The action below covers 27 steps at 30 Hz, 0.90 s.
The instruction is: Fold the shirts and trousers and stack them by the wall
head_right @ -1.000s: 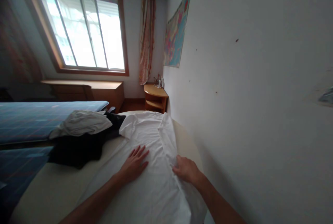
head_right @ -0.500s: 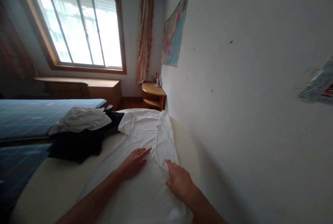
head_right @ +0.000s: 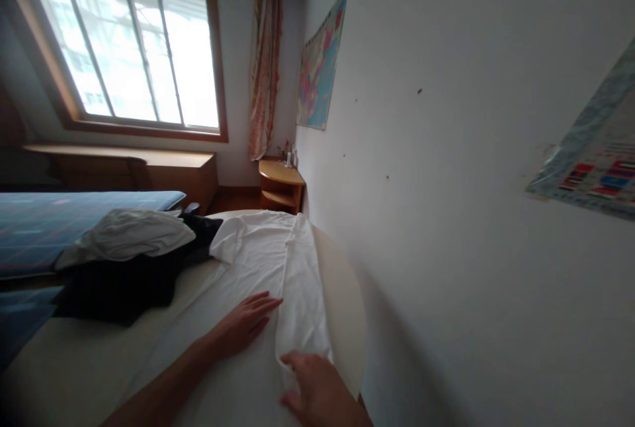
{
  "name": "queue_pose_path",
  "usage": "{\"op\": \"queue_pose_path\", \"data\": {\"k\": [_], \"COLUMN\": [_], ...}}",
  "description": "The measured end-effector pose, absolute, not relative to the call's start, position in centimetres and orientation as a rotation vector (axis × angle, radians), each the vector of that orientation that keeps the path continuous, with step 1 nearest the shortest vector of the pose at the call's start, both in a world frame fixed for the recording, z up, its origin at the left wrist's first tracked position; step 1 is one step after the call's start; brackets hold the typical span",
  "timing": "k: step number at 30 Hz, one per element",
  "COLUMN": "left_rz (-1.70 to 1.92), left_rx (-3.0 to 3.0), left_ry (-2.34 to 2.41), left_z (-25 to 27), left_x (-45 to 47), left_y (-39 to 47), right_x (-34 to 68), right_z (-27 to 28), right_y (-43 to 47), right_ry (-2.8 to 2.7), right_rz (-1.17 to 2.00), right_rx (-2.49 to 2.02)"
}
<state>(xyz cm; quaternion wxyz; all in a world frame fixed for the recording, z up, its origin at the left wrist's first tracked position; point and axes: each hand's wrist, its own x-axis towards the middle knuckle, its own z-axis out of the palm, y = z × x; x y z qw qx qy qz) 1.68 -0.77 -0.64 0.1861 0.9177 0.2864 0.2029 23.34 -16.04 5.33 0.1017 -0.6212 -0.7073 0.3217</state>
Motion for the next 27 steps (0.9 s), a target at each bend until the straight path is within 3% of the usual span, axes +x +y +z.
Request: {"op": "queue_pose_path", "data": {"k": [9, 14, 21, 27], "left_rz": [0.54, 0.504, 0.522, 0.525], "left_rx": [2.638, 2.67, 2.688, 2.681], "left_ry": [0.77, 0.727, 0.632, 0.502], "left_z": [-0.1, 0.1, 0.3, 1.6], "left_x": [2.0, 2.1, 2.2, 2.5], "left_y": [-1.5, -1.5, -1.6, -3.3], "right_x": [21.8, 22.8, 25.6, 28.3], "right_z": [5.3, 5.0, 4.7, 2.6], "right_y": [-15.9, -14.3, -10.4, -7.4], "right_ry": [-2.083, -2.07, -1.998, -2.08], "right_rz": [1.138, 1.438, 0.635, 0.474], "right_rx": [-1.713, -1.53, -1.602, -1.634]}}
